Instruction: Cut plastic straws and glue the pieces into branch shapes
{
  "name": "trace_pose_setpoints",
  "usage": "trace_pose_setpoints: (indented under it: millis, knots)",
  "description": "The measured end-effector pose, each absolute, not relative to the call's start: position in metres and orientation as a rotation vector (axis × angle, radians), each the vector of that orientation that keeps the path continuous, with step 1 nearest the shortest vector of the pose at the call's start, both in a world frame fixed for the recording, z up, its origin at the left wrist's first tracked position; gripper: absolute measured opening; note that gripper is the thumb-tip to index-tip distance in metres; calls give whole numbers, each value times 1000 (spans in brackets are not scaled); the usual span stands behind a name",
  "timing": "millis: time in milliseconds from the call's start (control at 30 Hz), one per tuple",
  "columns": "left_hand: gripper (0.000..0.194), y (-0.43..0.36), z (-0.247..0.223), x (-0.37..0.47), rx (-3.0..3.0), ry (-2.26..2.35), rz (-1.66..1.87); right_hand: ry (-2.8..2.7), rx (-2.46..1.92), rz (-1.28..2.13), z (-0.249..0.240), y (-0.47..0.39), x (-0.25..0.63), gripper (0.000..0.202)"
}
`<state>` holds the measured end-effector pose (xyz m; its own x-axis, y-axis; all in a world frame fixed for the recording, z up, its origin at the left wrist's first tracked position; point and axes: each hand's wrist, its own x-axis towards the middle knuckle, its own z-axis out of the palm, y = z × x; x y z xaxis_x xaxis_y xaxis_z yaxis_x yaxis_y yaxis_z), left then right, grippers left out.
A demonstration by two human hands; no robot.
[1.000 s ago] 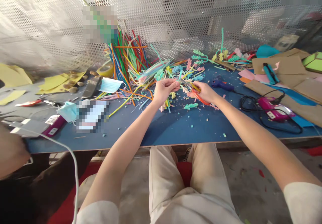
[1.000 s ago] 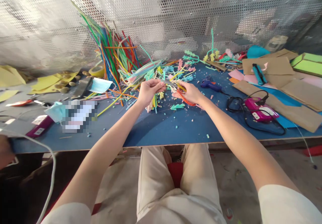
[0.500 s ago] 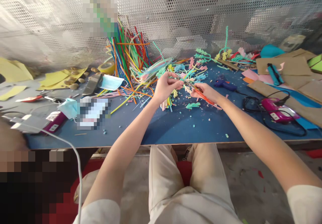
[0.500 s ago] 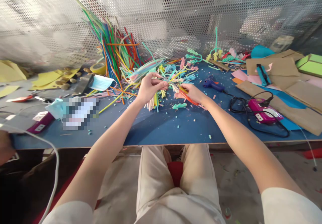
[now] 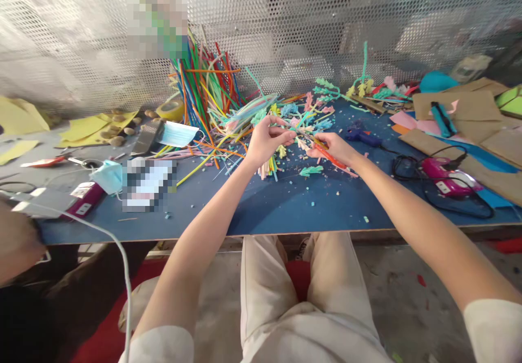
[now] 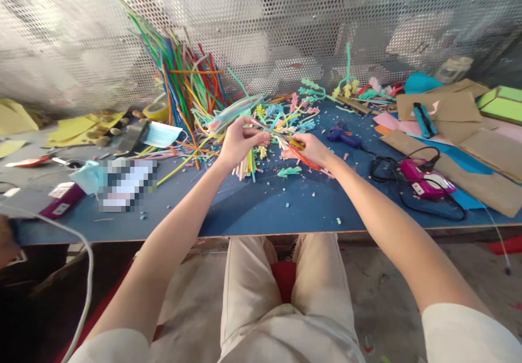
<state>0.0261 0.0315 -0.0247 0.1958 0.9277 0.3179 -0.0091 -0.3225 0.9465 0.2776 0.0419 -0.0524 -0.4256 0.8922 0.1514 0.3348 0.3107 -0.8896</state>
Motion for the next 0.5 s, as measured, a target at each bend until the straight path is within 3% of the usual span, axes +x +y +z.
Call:
trace_pose_setpoints:
  millis: [267, 500]
  knots:
    - [51, 38, -30, 23, 1545, 893, 1308, -1798, -1165, 943, -44, 41, 275, 65]
    - [36, 43, -41, 25, 1746, 993, 1292, -1609, -1400, 576, -49, 61, 298, 53]
